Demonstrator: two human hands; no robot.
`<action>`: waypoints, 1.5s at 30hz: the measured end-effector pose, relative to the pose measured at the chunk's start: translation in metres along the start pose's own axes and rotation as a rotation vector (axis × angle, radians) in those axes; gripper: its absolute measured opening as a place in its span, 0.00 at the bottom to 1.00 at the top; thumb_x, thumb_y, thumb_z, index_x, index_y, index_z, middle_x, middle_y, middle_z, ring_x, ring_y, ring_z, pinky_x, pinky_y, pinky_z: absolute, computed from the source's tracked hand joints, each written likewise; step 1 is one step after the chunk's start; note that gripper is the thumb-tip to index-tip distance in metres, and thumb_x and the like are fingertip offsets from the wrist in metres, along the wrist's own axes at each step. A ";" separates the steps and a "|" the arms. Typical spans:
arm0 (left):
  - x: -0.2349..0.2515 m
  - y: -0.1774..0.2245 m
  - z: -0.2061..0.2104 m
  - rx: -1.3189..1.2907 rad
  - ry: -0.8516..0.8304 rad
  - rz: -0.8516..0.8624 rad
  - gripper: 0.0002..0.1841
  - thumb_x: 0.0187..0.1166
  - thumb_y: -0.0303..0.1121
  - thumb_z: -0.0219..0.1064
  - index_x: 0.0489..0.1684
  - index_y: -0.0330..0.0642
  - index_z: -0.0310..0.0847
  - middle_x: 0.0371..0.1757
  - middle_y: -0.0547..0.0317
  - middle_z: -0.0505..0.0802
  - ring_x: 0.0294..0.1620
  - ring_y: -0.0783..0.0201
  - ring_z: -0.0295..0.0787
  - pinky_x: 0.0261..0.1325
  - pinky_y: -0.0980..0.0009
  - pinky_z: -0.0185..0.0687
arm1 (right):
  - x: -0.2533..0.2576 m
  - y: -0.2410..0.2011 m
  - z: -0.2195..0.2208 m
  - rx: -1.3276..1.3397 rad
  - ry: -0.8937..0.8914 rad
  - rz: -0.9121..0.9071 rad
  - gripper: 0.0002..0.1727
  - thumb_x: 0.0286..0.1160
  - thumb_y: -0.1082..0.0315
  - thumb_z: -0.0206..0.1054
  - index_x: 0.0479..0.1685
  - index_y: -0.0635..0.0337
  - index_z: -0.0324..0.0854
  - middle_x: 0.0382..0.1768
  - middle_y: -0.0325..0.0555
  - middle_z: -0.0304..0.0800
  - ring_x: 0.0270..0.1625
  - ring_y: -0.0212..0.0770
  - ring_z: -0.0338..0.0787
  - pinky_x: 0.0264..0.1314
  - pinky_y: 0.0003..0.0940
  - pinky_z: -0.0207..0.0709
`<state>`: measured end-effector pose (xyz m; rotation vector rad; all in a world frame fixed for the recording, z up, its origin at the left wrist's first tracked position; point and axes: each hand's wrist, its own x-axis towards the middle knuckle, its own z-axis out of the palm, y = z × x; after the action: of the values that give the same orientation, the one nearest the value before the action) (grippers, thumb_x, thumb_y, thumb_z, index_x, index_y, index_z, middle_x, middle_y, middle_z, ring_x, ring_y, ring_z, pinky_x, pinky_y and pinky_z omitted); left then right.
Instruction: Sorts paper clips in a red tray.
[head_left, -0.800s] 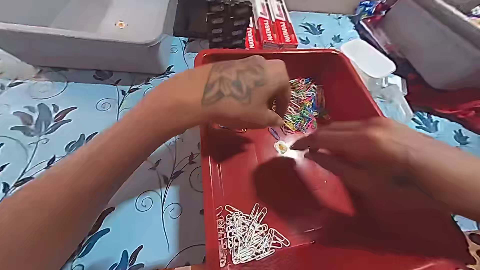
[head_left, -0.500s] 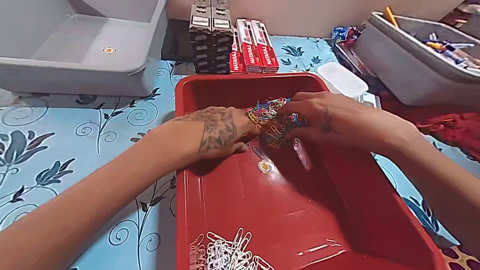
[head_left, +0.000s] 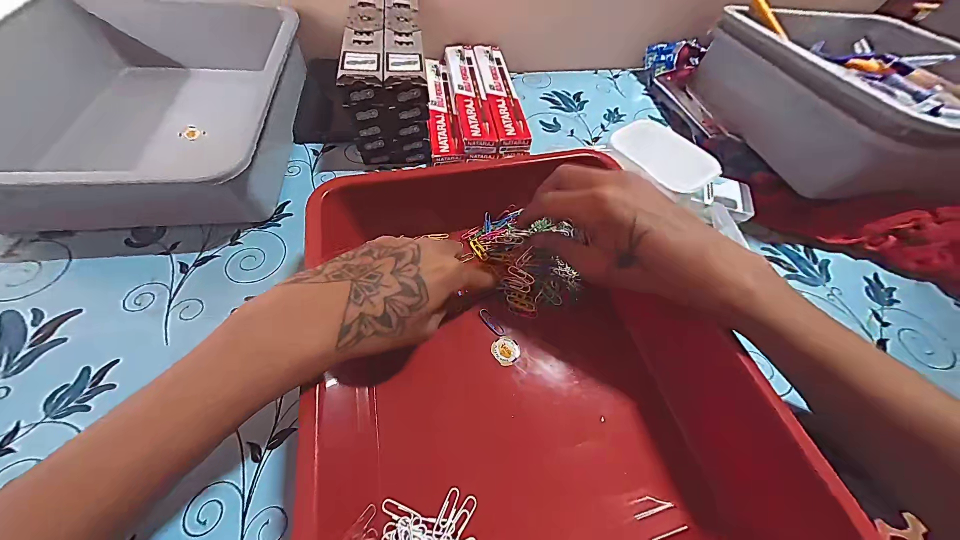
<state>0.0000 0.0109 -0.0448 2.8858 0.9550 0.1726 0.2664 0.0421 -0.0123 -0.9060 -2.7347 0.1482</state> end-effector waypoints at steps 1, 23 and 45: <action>-0.001 -0.001 0.001 -0.004 -0.006 0.003 0.19 0.74 0.36 0.65 0.62 0.61 0.90 0.40 0.60 0.90 0.38 0.56 0.89 0.33 0.56 0.82 | 0.000 0.001 0.002 0.000 -0.034 -0.057 0.12 0.78 0.64 0.65 0.52 0.54 0.91 0.47 0.47 0.89 0.51 0.44 0.89 0.50 0.42 0.83; -0.003 -0.004 -0.007 0.002 0.013 -0.122 0.07 0.76 0.29 0.69 0.46 0.46 0.89 0.38 0.55 0.89 0.41 0.53 0.89 0.42 0.55 0.83 | 0.000 -0.001 0.002 0.070 -0.027 -0.064 0.09 0.80 0.67 0.61 0.41 0.56 0.87 0.28 0.38 0.85 0.27 0.31 0.81 0.30 0.30 0.73; -0.002 -0.014 -0.010 -0.148 -0.007 -0.039 0.04 0.72 0.28 0.74 0.38 0.39 0.90 0.35 0.54 0.89 0.40 0.56 0.89 0.45 0.57 0.82 | -0.001 0.000 0.003 0.013 -0.108 -0.088 0.09 0.79 0.67 0.59 0.40 0.56 0.87 0.31 0.39 0.86 0.31 0.35 0.83 0.31 0.34 0.74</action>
<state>-0.0111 0.0219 -0.0373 2.7292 0.9538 0.2201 0.2663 0.0419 -0.0152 -0.7943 -2.8636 0.2029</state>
